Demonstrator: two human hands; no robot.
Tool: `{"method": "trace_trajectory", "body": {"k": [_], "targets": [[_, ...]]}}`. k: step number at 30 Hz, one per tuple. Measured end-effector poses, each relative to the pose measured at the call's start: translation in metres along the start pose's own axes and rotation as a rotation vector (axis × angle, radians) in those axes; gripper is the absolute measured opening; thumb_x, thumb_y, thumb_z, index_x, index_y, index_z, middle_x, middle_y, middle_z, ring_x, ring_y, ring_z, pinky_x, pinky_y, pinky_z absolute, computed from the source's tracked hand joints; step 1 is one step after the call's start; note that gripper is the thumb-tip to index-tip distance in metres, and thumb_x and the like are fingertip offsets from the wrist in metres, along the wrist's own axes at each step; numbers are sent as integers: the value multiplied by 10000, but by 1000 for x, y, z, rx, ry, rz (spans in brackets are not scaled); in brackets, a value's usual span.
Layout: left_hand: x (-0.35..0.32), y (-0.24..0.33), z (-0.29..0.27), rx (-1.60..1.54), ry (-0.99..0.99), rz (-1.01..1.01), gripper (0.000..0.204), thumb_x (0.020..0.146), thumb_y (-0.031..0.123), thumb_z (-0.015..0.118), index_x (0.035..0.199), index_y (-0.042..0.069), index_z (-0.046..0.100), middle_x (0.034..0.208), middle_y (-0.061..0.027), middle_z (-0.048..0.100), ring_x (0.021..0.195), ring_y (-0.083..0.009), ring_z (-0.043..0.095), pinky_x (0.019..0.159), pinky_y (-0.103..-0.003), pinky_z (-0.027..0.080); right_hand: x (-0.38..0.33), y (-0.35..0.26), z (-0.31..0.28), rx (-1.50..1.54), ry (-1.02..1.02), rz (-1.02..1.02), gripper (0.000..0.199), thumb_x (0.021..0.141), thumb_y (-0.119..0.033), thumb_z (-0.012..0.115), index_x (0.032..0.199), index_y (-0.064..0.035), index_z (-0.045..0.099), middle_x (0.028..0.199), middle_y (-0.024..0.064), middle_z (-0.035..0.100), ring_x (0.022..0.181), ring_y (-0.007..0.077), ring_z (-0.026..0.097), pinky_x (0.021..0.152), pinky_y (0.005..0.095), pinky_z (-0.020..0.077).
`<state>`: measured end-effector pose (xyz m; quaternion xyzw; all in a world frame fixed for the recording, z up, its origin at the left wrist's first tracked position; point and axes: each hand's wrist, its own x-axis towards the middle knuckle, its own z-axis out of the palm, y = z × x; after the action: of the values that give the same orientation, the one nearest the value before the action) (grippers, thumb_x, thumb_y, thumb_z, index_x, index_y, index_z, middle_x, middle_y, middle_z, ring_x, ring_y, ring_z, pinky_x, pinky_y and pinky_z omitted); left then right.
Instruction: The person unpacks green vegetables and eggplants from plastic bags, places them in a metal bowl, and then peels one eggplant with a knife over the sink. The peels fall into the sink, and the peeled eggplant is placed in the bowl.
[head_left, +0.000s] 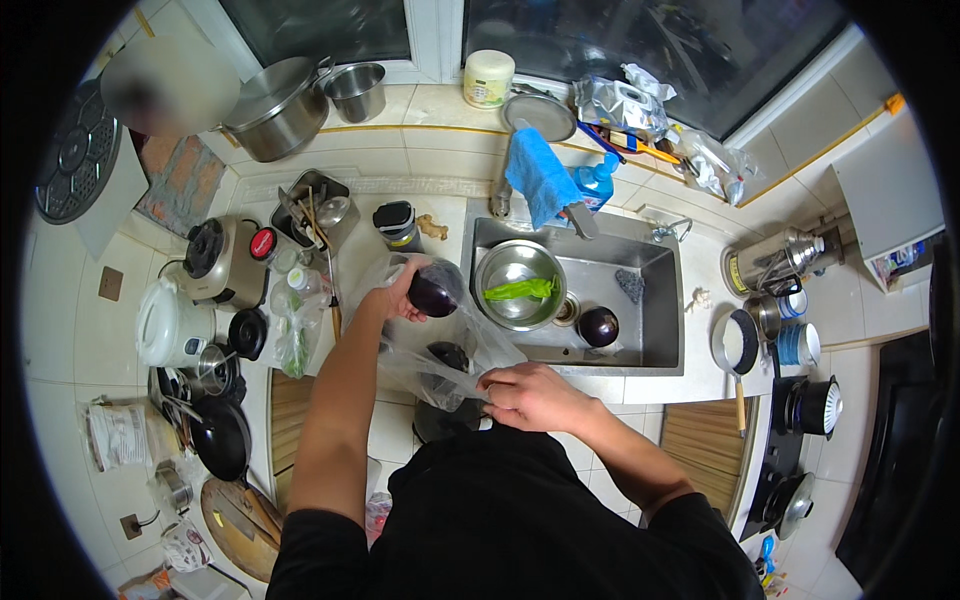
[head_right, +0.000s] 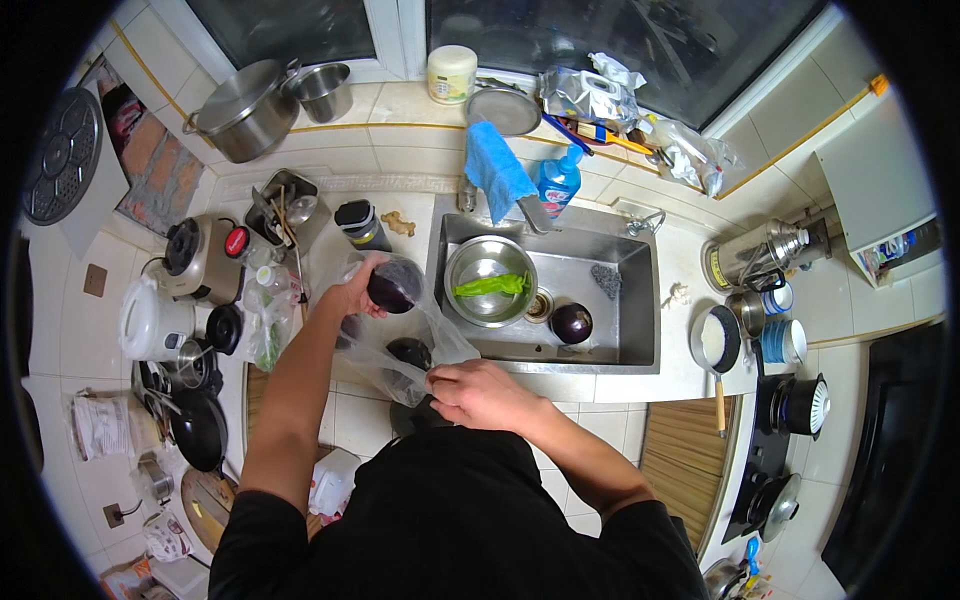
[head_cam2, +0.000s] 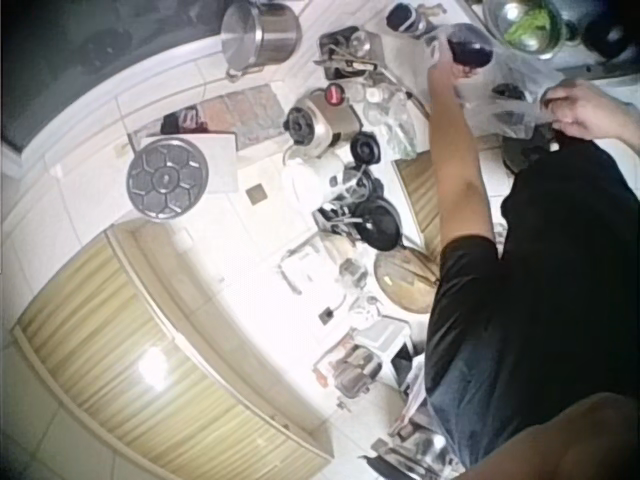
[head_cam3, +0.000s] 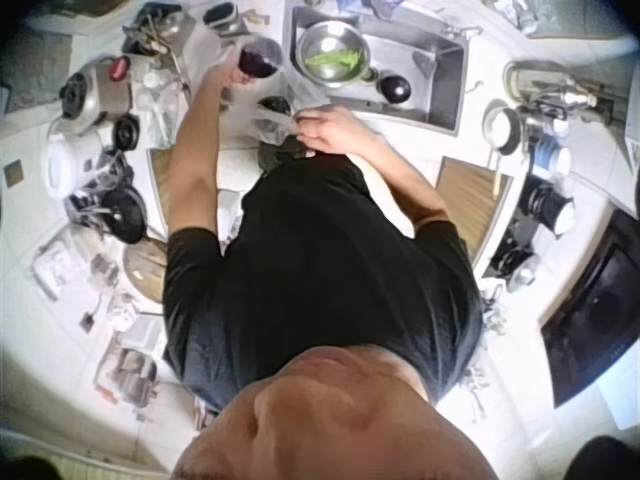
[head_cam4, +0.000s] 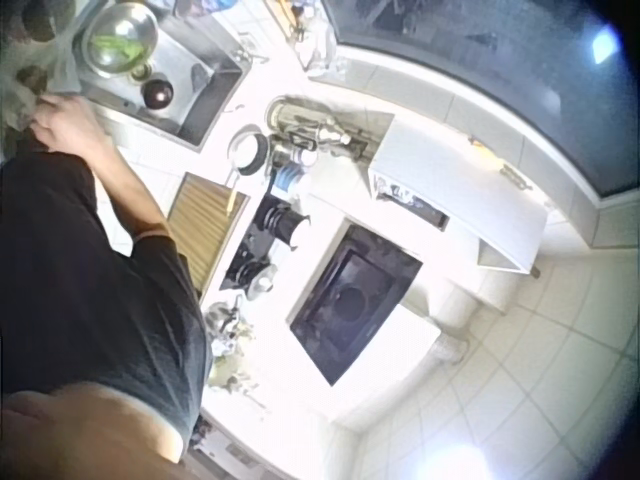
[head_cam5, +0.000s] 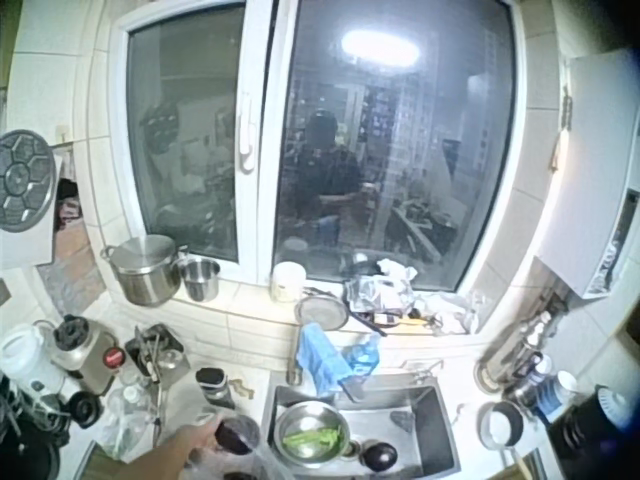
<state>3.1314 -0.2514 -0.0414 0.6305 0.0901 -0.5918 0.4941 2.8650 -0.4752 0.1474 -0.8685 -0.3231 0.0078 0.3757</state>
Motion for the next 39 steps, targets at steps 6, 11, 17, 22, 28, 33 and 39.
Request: {"method": "trace_trajectory", "body": {"k": [6, 11, 17, 22, 28, 33, 39], "targets": [[-25, 14, 15, 459, 111, 26, 869, 746, 800, 535, 1171, 54, 665, 878, -166, 706, 724, -292, 703, 620, -387, 544, -2, -2, -22, -82, 9, 105, 171, 863, -168, 707, 873, -22, 619, 1040, 106, 653, 816, 344, 658, 700, 438, 544], [-59, 9, 59, 958, 451, 389, 629, 756, 539, 728, 1215, 117, 648, 1061, -114, 723, 1043, -310, 674, 916, -415, 522, -8, -3, -25, -257, -145, 196, 203, 864, -216, 710, 825, -46, 605, 866, 119, 667, 785, 343, 662, 696, 448, 519], [-33, -73, 48, 896, 609, 763, 831, 733, 395, 808, 1430, 104, 463, 1396, -209, 548, 1275, -397, 531, 1086, -462, 424, -11, -8, -20, -300, -268, 161, 201, 834, -225, 731, 793, -68, 612, 795, 90, 634, 782, 304, 660, 712, 432, 505], [-97, -100, 87, 1249, 454, 444, 913, 739, 463, 795, 1463, 66, 407, 1432, -251, 489, 1318, -426, 480, 1101, -478, 407, -4, -14, -29, -248, -282, 32, 196, 802, -226, 751, 795, -79, 621, 762, 61, 589, 811, 267, 642, 756, 405, 490], [-50, -157, 92, 693, 518, 363, 895, 667, 513, 872, 1353, 51, 531, 1215, -207, 655, 1120, -377, 637, 969, -440, 504, 10, -12, -20, -195, -269, -47, 184, 800, -211, 750, 817, -77, 625, 797, 73, 581, 808, 279, 639, 757, 415, 494], [-33, -168, 93, 420, 424, 647, 585, 724, 413, 866, 1146, 54, 678, 1050, -127, 732, 1005, -295, 681, 905, -407, 526, 14, -10, -12, -213, -278, -37, 213, 797, -212, 760, 868, -66, 624, 834, 94, 603, 807, 307, 647, 722, 436, 509], [-73, -155, 88, 566, 586, 635, 583, 755, 412, 828, 1156, 27, 651, 1126, -195, 703, 1063, -399, 659, 928, -464, 512, 14, -5, -26, -372, -290, 138, 296, 761, -228, 794, 956, -50, 659, 863, 102, 648, 823, 315, 674, 719, 429, 522]]}}
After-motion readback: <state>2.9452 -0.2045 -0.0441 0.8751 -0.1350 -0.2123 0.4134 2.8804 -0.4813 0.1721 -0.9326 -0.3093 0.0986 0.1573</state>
